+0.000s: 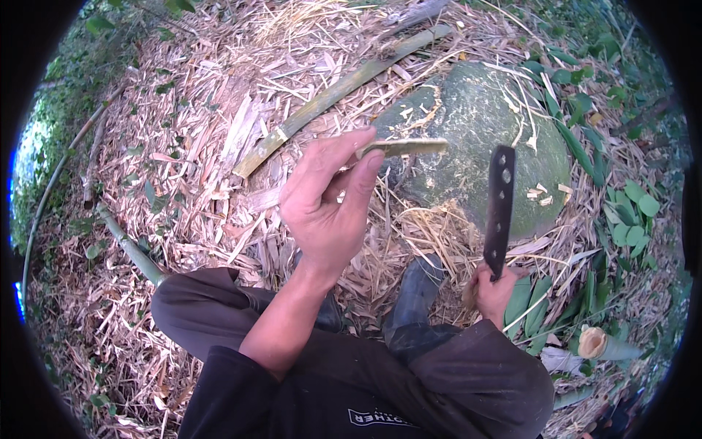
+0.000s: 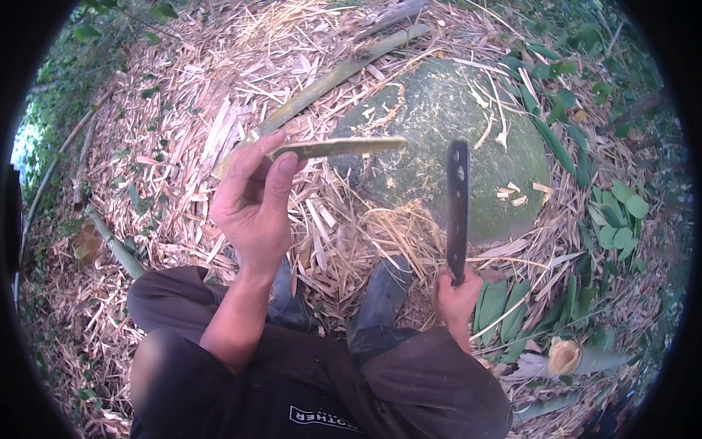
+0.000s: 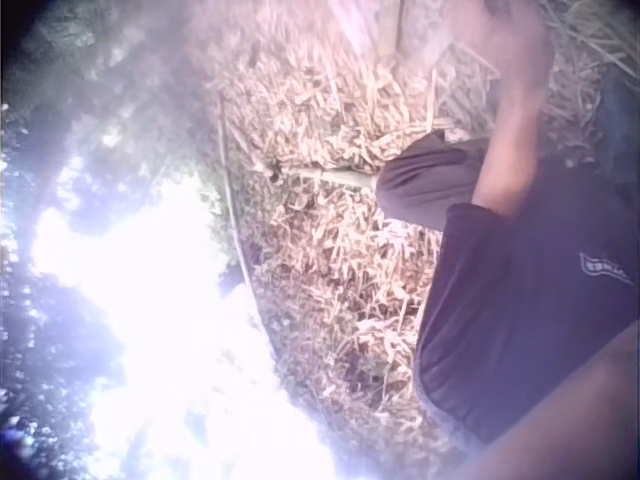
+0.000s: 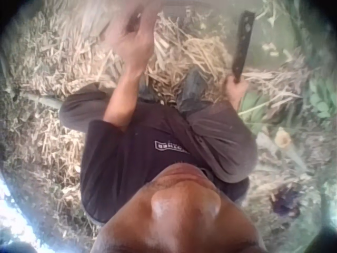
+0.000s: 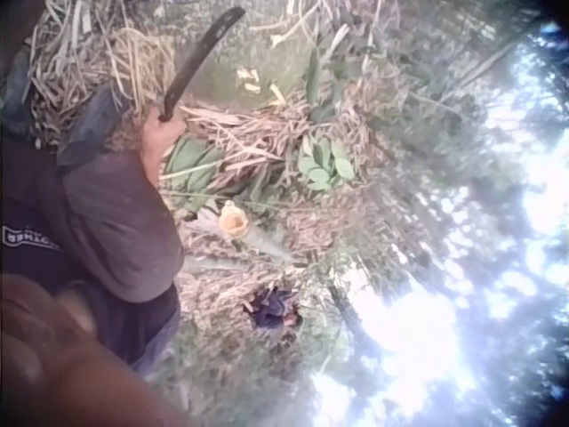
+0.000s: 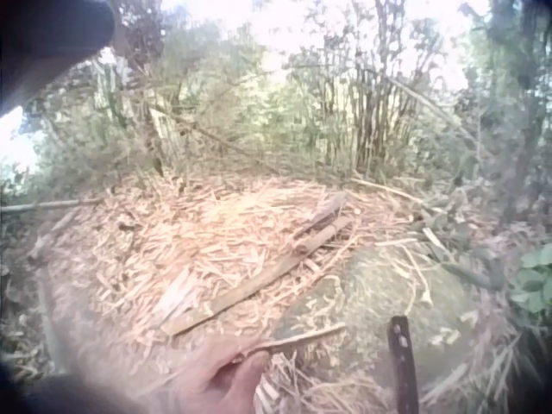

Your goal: The person sits on the ground in a bamboo grove and uses a large knife to carve a piece of bamboo. They repeatedly shave the surface of the bamboo to create thin strips and refine the shape of the piece.

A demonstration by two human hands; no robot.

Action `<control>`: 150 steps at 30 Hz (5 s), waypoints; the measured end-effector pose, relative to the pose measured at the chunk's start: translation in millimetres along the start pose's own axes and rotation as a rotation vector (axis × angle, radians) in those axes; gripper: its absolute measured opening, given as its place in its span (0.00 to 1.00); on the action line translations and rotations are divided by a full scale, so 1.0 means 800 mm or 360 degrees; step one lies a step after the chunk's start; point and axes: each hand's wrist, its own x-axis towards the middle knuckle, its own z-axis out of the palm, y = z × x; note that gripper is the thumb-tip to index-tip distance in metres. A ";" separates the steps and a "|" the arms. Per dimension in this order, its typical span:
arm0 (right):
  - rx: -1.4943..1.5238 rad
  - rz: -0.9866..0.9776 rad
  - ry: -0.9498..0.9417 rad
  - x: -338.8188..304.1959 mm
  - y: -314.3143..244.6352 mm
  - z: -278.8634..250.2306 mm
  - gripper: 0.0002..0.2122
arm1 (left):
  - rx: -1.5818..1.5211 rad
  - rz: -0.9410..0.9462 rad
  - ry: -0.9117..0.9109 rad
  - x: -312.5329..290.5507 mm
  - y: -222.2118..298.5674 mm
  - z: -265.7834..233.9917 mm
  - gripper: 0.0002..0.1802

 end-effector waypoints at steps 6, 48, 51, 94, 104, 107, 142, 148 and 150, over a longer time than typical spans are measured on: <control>-0.0102 -0.0502 -0.0113 0.043 -0.108 -0.003 0.10 | -0.0046 0.0177 -0.0189 0.013 0.007 0.024 0.15; -0.0029 -0.0761 -0.0373 0.054 -0.247 0.041 0.12 | 0.0384 0.0503 -0.0631 0.033 0.030 0.016 0.07; -0.0031 -0.0777 -0.0343 0.051 -0.249 0.041 0.12 | 0.0345 0.0473 -0.0639 0.031 0.025 0.010 0.08; -0.0207 -0.1062 0.0114 0.066 -0.231 0.050 0.11 | 0.0316 0.0684 -0.0671 0.051 0.040 0.061 0.06; -0.0059 -0.0924 -0.0078 0.047 -0.270 0.016 0.12 | 0.0349 0.0575 -0.0635 0.047 0.036 0.049 0.07; -0.0069 -0.1095 0.0063 0.051 -0.260 0.026 0.13 | 0.0357 0.0573 -0.0650 0.043 0.035 0.049 0.08; -0.0634 -0.0977 -0.0201 0.058 -0.215 0.057 0.11 | 0.0402 0.0518 -0.0524 0.024 0.009 0.005 0.05; -0.0442 -0.0823 -0.0220 0.057 -0.219 0.060 0.09 | 0.0337 0.0503 -0.0488 0.012 0.008 0.009 0.06; -0.0227 -0.0602 -0.0308 0.078 -0.218 0.063 0.08 | 0.0344 0.0385 -0.0479 0.016 0.010 0.004 0.06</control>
